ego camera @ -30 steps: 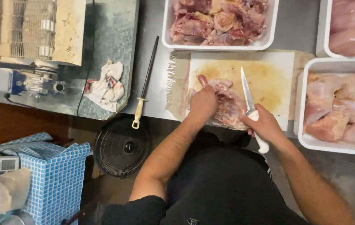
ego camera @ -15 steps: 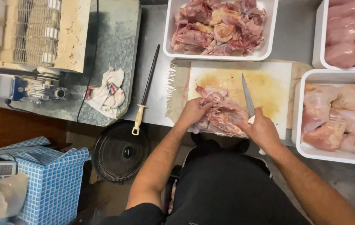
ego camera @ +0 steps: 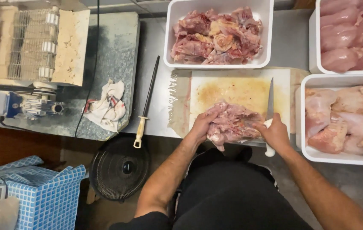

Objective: Deboning and portioning whole chicken carcasses and chicken breasts on a cutting board using a knife.

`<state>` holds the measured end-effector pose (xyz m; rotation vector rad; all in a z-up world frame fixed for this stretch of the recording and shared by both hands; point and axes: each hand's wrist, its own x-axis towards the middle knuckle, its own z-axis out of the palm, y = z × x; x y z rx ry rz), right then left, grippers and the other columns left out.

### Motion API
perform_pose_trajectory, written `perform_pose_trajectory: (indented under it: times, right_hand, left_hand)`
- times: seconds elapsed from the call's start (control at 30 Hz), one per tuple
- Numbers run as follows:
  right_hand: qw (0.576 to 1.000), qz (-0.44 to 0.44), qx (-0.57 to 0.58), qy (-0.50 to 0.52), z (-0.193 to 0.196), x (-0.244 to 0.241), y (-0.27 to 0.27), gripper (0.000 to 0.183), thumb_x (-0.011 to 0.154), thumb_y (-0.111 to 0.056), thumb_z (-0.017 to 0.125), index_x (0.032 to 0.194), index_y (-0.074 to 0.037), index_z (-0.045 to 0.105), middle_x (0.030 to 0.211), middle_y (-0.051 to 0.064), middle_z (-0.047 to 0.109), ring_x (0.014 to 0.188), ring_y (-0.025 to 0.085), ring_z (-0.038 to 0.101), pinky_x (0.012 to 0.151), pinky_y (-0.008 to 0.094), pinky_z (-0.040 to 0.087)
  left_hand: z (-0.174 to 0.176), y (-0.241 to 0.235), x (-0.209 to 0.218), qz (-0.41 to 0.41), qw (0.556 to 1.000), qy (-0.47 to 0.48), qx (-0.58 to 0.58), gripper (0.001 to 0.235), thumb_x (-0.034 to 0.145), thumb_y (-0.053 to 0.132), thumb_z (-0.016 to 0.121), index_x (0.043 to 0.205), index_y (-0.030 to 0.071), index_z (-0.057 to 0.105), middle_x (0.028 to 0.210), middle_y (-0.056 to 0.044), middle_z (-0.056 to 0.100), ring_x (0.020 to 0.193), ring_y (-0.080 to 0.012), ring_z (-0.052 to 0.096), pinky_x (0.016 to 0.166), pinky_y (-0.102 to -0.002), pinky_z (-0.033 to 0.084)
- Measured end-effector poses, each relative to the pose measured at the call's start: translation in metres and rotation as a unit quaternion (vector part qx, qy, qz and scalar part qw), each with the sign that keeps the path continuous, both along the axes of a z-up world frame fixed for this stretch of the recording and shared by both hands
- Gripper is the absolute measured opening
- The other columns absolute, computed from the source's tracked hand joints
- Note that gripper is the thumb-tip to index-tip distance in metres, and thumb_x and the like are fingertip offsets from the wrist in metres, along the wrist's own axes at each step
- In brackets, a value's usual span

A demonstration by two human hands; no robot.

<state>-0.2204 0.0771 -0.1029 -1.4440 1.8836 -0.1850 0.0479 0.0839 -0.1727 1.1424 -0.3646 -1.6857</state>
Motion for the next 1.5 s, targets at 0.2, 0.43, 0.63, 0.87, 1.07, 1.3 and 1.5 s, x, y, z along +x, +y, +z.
perform_pose_trajectory:
  times: [0.2,0.43,0.63,0.87,1.07,1.3,1.5]
  right_hand:
    - [1.0,0.006,-0.001,-0.008,0.019,0.012,-0.009,0.055,0.091,-0.035,0.079,0.12,0.0,0.049,0.11,0.043,0.066,0.113,0.059,0.062,0.092,0.063,0.051]
    - [0.905,0.234,-0.311,0.171,0.008,-0.024,0.015,0.037,0.105,-0.048,0.063,0.121,-0.014,0.064,0.09,0.009,0.065,0.083,0.031,0.074,0.07,0.041,0.059]
    - [0.823,0.368,-0.348,0.258,0.015,-0.036,0.033,0.036,0.091,-0.036,0.07,0.124,-0.025,0.061,0.08,-0.001,0.056,0.073,0.022,0.066,0.063,0.034,0.055]
    - [0.811,0.369,-0.39,0.233,-0.001,-0.026,0.048,0.022,0.101,-0.024,0.05,0.118,-0.026,0.065,0.08,0.002,0.052,0.073,0.023,0.061,0.062,0.035,0.049]
    - [0.899,0.361,-0.207,0.138,0.075,-0.041,0.053,0.043,0.106,-0.031,0.049,0.148,-0.023,0.054,0.082,0.009,0.063,0.074,0.029,0.07,0.064,0.037,0.058]
    - [0.946,0.304,-0.035,-0.109,0.093,-0.009,0.026,0.059,0.103,-0.024,0.052,0.161,-0.018,0.039,0.119,0.03,0.069,0.108,0.05,0.068,0.09,0.056,0.055]
    - [0.949,0.291,-0.057,-0.103,0.069,0.018,0.001,0.055,0.104,-0.025,0.054,0.157,-0.016,0.044,0.122,0.03,0.07,0.113,0.048,0.067,0.096,0.055,0.053]
  left_hand:
    - [-0.005,-0.002,0.002,-0.034,0.997,0.044,-0.043,0.036,0.097,0.016,0.075,0.12,-0.009,0.066,0.083,-0.021,0.07,0.063,-0.0274,0.07,0.049,-0.037,0.054]
    - [0.122,-0.041,0.012,-0.284,0.84,-0.46,0.046,0.062,0.084,0.064,0.069,0.109,0.009,0.079,0.108,-0.018,0.076,0.118,-0.0395,0.067,0.098,-0.051,0.053]
    - [0.204,-0.082,0.002,-0.402,0.737,-0.533,0.104,0.097,0.079,0.077,0.056,0.13,-0.005,0.067,0.137,-0.025,0.064,0.136,-0.0403,0.056,0.114,-0.05,0.042]
    - [0.11,-0.129,-0.062,-0.42,0.579,-0.698,0.034,0.066,0.082,0.067,0.058,0.108,0.01,0.079,0.104,-0.012,0.079,0.109,-0.0358,0.074,0.093,-0.049,0.057]
    - [0.115,-0.115,-0.062,-0.408,0.6,-0.688,-0.026,0.058,0.082,0.049,0.061,0.116,0.001,0.068,0.113,-0.021,0.074,0.112,-0.0426,0.07,0.096,-0.056,0.055]
    - [0.075,-0.081,-0.024,-0.097,0.795,-0.597,-0.04,0.036,0.076,0.04,0.065,0.099,0.012,0.068,0.088,-0.021,0.072,0.097,-0.043,0.071,0.083,-0.054,0.054]
    - [0.051,-0.067,-0.023,0.026,0.813,-0.574,-0.092,0.025,0.074,0.035,0.068,0.086,0.014,0.067,0.072,-0.02,0.067,0.08,-0.0399,0.071,0.072,-0.05,0.053]
